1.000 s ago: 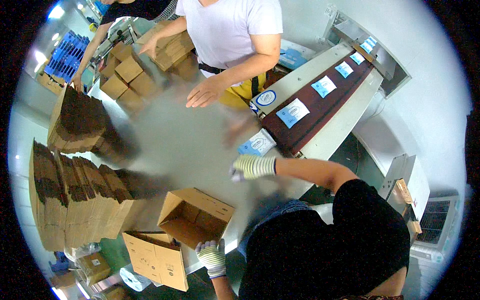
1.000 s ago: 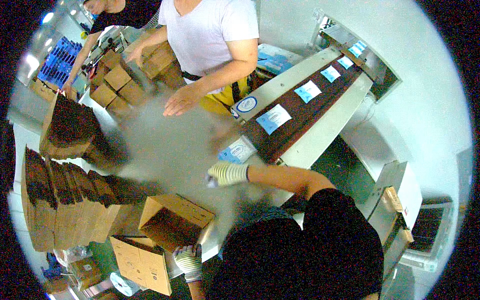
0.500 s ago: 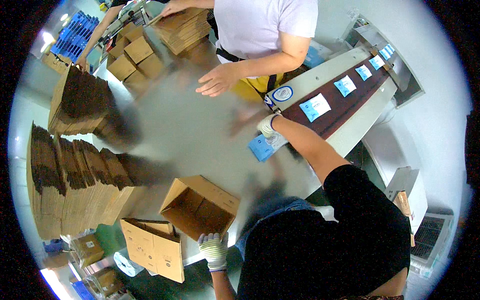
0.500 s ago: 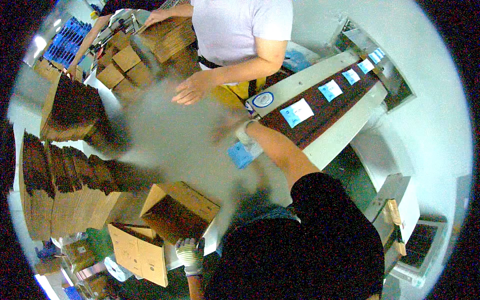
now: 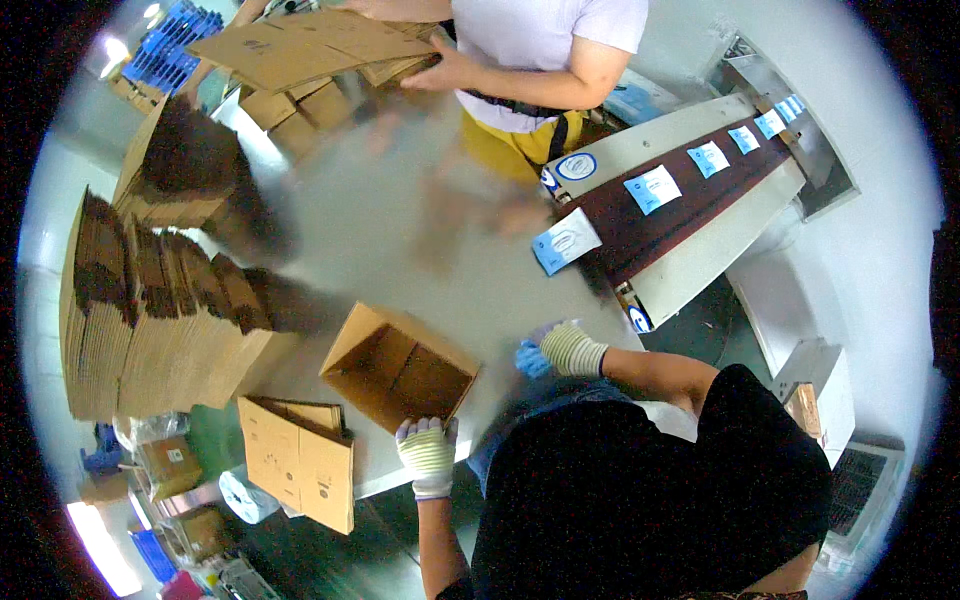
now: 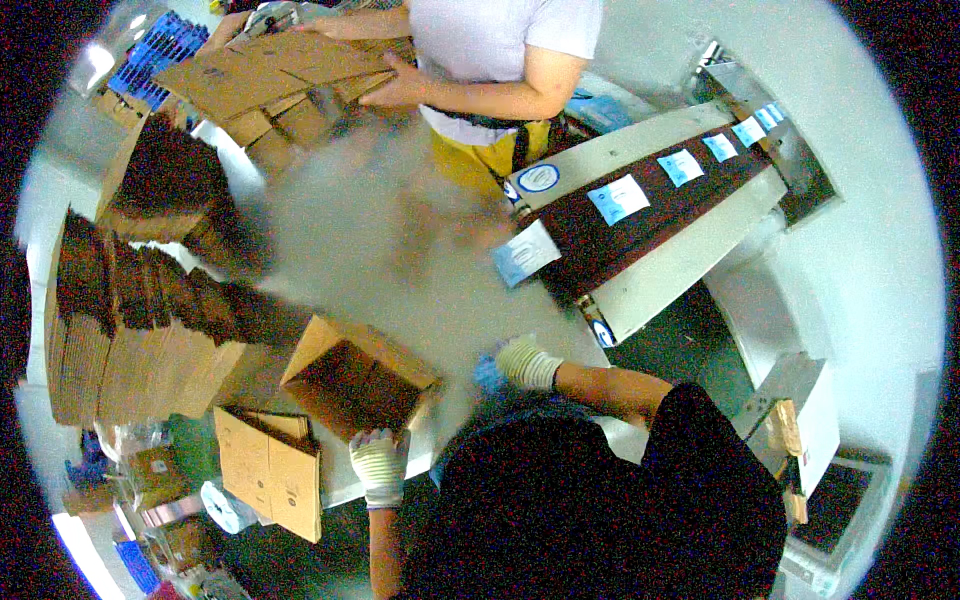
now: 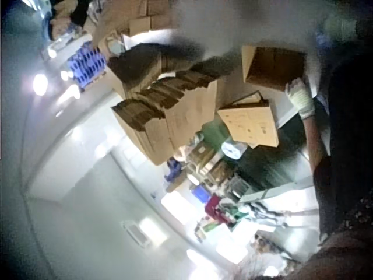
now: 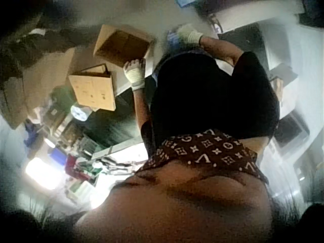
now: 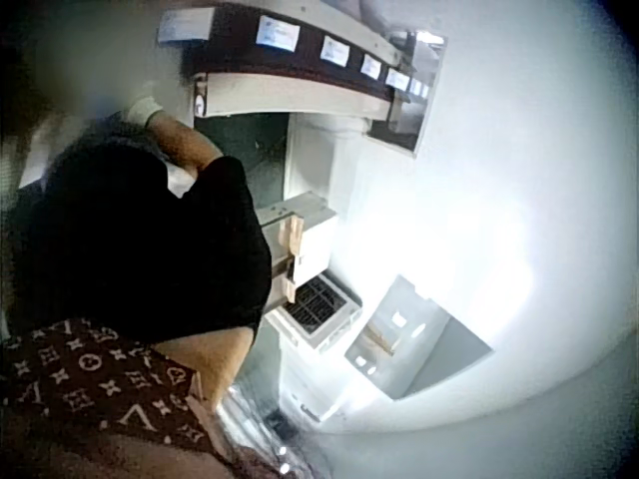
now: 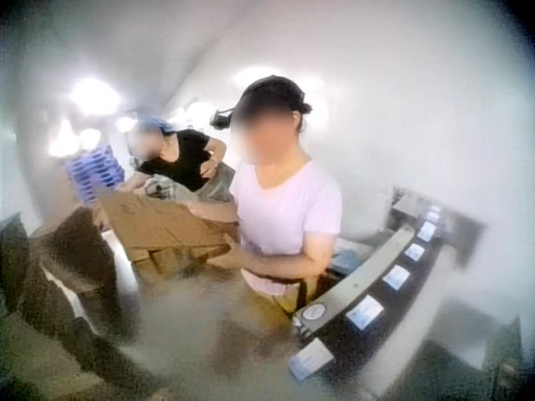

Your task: The person picks up packets from a conveyor belt and packs them into a cardboard box.

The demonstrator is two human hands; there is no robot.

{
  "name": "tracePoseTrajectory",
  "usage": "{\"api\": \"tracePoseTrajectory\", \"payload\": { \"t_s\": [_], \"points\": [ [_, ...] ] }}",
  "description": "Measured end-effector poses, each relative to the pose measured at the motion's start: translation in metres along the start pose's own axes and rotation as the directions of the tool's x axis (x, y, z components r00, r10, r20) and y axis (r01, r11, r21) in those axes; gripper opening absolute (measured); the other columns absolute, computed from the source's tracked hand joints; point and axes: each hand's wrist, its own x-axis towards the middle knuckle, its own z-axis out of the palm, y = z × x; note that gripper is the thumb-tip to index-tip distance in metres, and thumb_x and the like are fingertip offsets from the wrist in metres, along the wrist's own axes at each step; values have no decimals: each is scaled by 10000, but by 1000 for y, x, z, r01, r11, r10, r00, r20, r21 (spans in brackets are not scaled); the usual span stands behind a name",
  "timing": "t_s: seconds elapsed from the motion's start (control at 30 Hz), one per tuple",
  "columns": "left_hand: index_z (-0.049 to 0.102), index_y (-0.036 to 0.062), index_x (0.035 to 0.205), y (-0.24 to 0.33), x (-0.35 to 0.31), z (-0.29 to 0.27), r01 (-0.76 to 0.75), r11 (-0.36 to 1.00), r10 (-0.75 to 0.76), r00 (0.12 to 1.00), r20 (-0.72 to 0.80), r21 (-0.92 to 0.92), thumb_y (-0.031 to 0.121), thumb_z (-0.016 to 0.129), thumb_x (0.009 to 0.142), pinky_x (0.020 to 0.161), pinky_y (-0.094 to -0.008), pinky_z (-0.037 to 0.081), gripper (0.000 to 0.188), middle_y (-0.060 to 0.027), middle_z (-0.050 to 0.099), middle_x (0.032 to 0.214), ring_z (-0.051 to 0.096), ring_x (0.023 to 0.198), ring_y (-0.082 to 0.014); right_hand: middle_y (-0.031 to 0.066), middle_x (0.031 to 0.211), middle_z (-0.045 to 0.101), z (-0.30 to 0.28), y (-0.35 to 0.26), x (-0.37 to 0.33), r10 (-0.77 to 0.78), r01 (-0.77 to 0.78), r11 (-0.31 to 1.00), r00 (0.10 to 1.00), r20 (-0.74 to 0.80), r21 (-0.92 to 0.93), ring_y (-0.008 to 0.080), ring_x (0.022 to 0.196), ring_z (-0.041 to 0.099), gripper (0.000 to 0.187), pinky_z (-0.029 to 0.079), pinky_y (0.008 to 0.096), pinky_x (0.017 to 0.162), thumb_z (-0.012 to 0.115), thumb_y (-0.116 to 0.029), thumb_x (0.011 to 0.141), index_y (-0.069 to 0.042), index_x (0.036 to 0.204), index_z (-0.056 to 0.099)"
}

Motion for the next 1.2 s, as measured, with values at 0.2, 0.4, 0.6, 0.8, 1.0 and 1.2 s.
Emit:
{"api": "tracePoseTrajectory", "payload": {
  "t_s": [0.2,0.4,0.6,0.8,1.0,1.2],
  "points": [
    [521,158,717,23,-5,4,-117,991,115,993,25,67,300,654,707,802,-374,420,196,-9,510,689,543,711,-190,109,1170,583,-21,0,17,85,341,248,925,-371,907,241,1058,573,630,472,377,910,739,-263,749,-22,1247,439],
    [527,147,720,42,-14,6,-93,988,92,996,14,120,211,528,761,735,-368,412,76,-18,510,688,536,693,-189,161,1011,632,-169,-110,3,-291,523,521,851,-437,674,271,961,615,524,484,390,860,770,-291,663,-47,1069,544],
    [544,153,736,61,-17,8,-125,966,91,984,153,225,189,513,763,636,-345,376,54,-15,510,689,515,670,-177,121,1226,538,-92,-150,52,-389,356,911,910,-145,-210,295,1122,516,311,448,486,887,451,-200,883,-72,1156,528],
    [547,173,764,53,-46,14,-89,984,65,985,159,152,278,566,754,603,-358,366,107,-6,516,697,505,634,-175,153,1206,542,-85,-144,23,-565,555,825,820,-95,-107,332,1119,518,387,417,487,942,466,-253,877,-86,1223,502],
    [559,167,718,32,-41,10,5,974,-52,978,203,226,326,600,749,632,-360,371,167,5,506,676,522,656,-175,163,1187,551,-102,-116,-14,-525,681,705,690,-499,201,327,1085,532,507,427,431,942,647,-267,789,-54,1223,492],
    [535,163,721,27,-20,7,-48,982,43,999,33,184,268,628,721,684,-363,396,141,0,530,680,540,678,-183,164,1197,552,-101,-77,-29,-382,574,752,781,-495,324,351,1076,535,491,424,439,930,619,-259,822,-54,1242,470]
  ]
}}
